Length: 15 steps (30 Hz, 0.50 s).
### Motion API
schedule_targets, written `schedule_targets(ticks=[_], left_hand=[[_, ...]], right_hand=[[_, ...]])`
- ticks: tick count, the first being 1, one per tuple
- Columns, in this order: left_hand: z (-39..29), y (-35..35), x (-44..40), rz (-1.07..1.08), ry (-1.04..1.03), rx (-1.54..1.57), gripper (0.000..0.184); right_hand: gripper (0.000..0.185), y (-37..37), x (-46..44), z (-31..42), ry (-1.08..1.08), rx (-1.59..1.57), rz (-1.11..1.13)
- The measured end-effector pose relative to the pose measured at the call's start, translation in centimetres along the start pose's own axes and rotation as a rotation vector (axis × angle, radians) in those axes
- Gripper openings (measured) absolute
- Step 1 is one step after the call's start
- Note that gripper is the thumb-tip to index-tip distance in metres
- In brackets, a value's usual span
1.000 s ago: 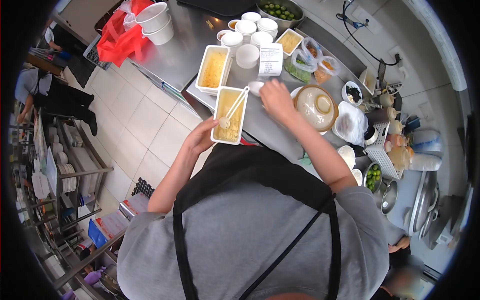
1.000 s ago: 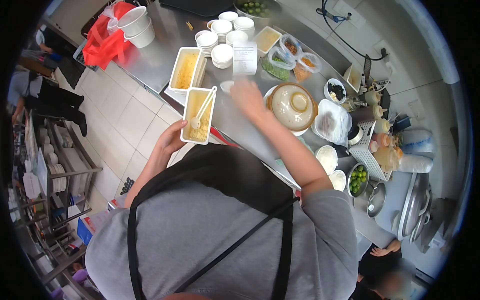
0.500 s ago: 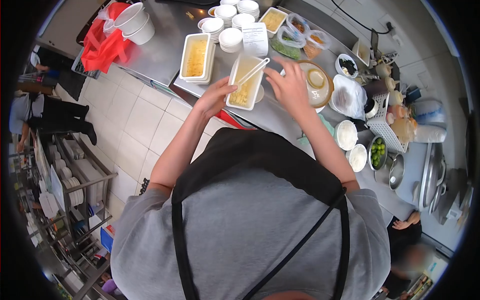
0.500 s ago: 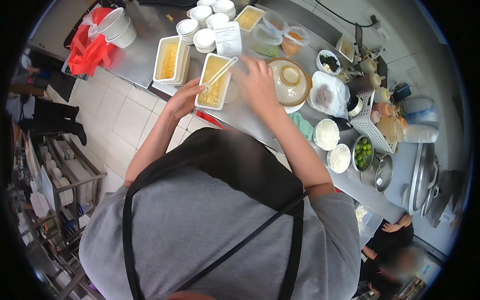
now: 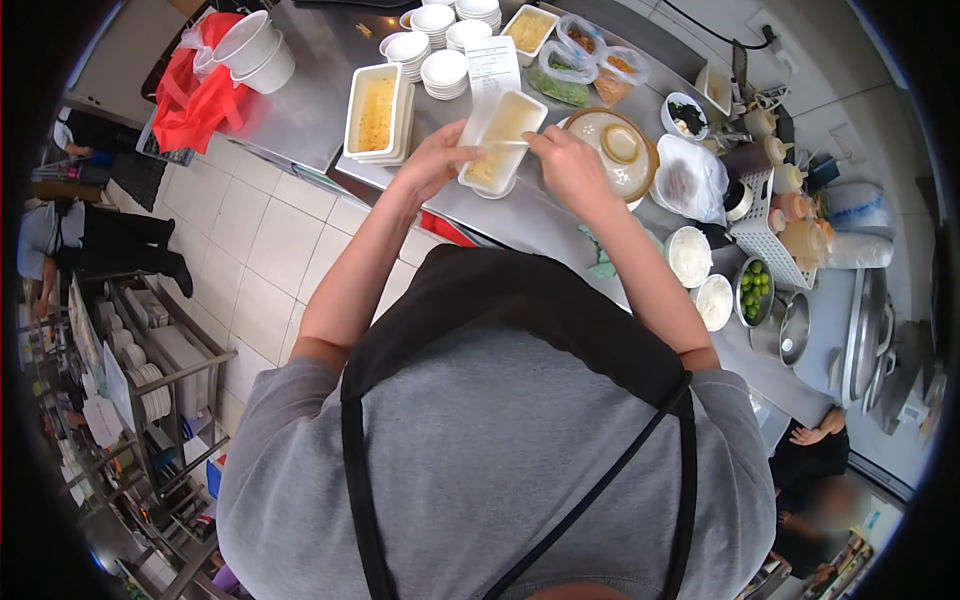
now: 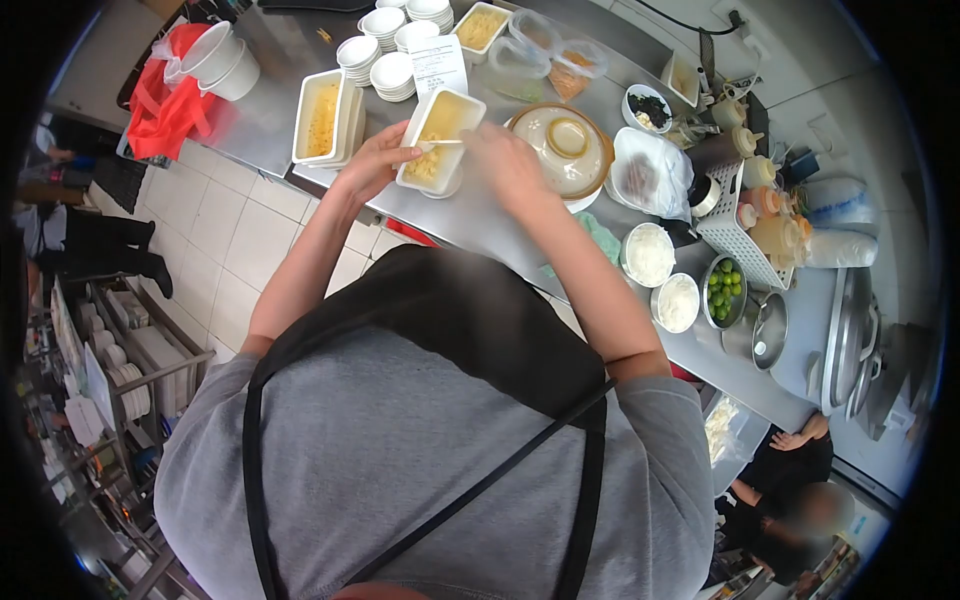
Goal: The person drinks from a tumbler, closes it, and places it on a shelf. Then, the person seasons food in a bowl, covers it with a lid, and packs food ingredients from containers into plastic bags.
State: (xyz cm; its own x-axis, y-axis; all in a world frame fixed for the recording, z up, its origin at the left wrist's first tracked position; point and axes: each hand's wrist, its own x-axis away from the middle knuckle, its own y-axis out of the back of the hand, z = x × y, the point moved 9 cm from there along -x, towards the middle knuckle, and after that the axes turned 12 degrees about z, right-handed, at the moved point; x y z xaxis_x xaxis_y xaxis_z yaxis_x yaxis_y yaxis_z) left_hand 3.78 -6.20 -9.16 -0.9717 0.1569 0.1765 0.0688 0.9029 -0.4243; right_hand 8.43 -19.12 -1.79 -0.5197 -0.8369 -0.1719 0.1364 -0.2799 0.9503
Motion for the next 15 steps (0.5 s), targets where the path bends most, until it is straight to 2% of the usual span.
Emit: schedule_targets(ticks=[1,5,8,11,13,15], left_hand=[[-0.1,-0.1,-0.1,0.001,0.002,0.000,0.058],[-1.0,-0.5,-0.5,0.038,-0.026,-0.020,0.057],[-0.6,0.3,-1.0,0.051,0.005,-0.071,0.063],[-0.2,0.1,-1.2,0.078,0.032,-0.124,0.070],[-0.7,-0.2,-1.2,0.083,0.030,-0.156,0.072],[-1.3,-0.7,-1.2,0.067,0.019,-0.242,0.076]], right_hand=[[0.016,-0.4,0.0,0.1,-0.022,-0.089,0.025],[0.018,0.0,0.1,0.8,-0.031,-0.098,-0.001],[0.018,0.3,0.3,-0.5,-0.131,-0.119,-0.074],[0.022,-1.8,0.5,-1.1,-0.113,-0.214,-0.039],[0.025,-3.4,0.4,0.7,0.061,-0.134,0.038],[0.026,-3.8,0.9,1.0,0.077,-0.141,0.062]])
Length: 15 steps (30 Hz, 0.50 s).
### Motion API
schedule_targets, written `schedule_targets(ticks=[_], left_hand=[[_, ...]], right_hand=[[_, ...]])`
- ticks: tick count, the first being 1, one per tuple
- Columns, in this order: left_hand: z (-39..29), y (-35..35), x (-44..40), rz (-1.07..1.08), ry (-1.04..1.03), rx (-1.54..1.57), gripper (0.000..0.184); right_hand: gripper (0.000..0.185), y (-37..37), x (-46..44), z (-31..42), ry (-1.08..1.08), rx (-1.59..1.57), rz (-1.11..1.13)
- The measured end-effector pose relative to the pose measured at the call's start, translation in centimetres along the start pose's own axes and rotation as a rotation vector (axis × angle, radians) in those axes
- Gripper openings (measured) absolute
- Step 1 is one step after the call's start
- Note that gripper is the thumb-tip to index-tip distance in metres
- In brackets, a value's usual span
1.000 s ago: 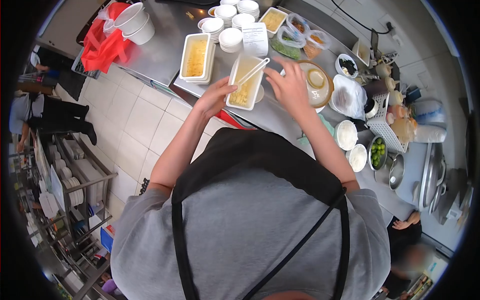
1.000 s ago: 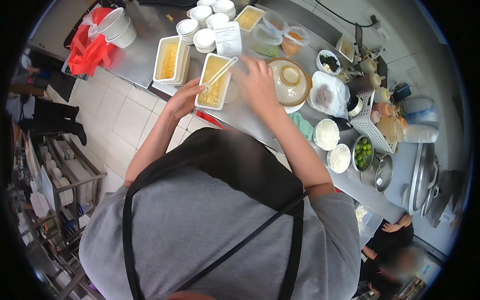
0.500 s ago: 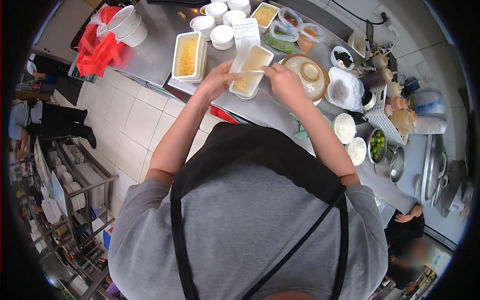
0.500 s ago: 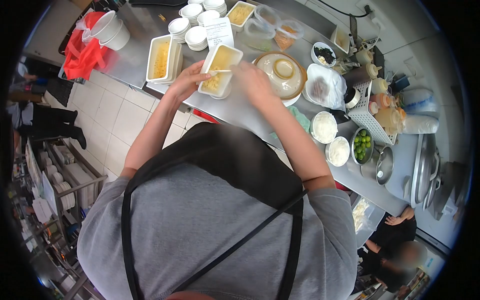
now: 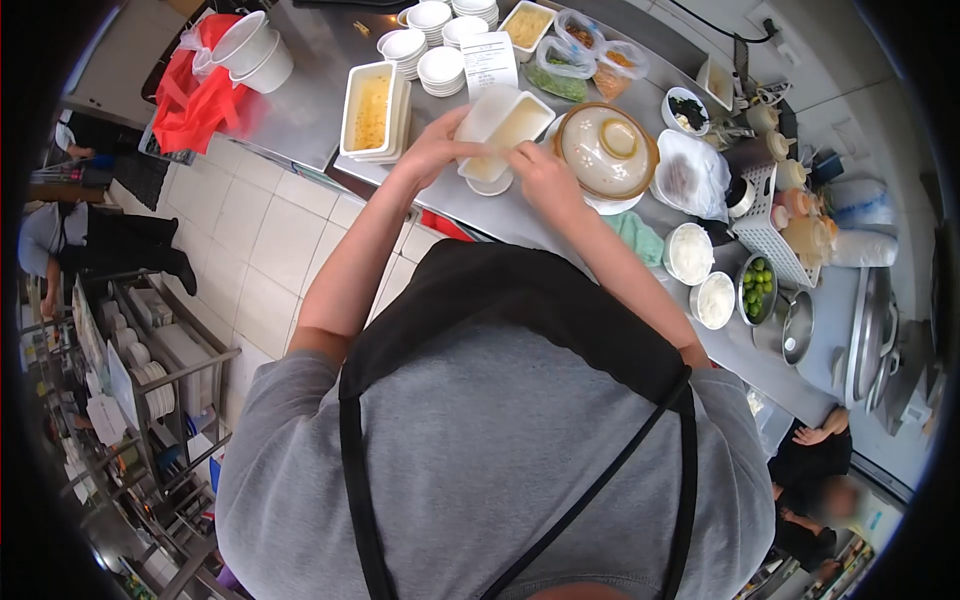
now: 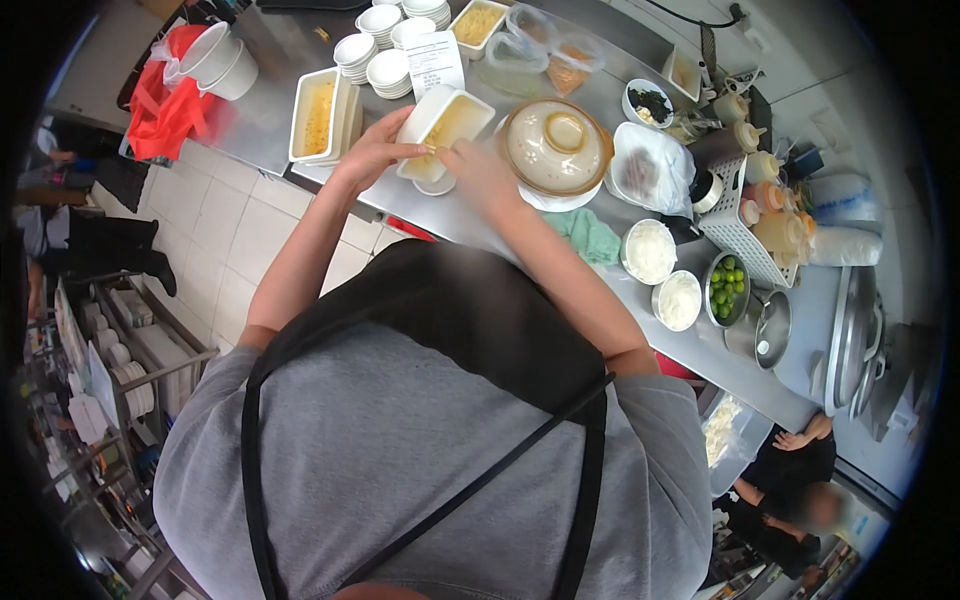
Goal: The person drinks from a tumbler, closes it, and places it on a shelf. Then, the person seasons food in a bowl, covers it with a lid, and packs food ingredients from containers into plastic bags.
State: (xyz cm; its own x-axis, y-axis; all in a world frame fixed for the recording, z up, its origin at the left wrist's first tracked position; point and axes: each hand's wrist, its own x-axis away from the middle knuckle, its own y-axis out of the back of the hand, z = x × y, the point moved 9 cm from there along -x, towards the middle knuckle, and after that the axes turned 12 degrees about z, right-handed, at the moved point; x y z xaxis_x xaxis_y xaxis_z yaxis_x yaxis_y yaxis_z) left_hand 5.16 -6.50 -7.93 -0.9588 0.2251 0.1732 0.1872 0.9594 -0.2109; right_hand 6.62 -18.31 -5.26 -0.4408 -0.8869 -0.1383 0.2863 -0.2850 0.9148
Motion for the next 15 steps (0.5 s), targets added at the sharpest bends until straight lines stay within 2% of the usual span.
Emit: schedule_targets(ticks=[2,4,7,15], left_hand=[[0.3,0.2,-0.2,-0.005,-0.023,-0.021,0.078],[0.5,0.3,-0.5,-0.006,-0.045,-0.042,0.080],[0.9,0.7,-0.7,-0.028,-0.046,-0.106,0.082],[1.2,1.1,-2.0,-0.022,-0.108,-0.216,0.083]], right_hand=[[0.027,0.3,0.2,0.9,0.013,-0.007,0.028],[0.029,2.3,0.7,-0.5,-0.180,-0.038,-0.110],[0.031,2.1,0.1,-1.8,-0.225,0.004,-0.081],[0.035,-0.3,0.0,-1.4,-0.152,-0.136,-0.145]])
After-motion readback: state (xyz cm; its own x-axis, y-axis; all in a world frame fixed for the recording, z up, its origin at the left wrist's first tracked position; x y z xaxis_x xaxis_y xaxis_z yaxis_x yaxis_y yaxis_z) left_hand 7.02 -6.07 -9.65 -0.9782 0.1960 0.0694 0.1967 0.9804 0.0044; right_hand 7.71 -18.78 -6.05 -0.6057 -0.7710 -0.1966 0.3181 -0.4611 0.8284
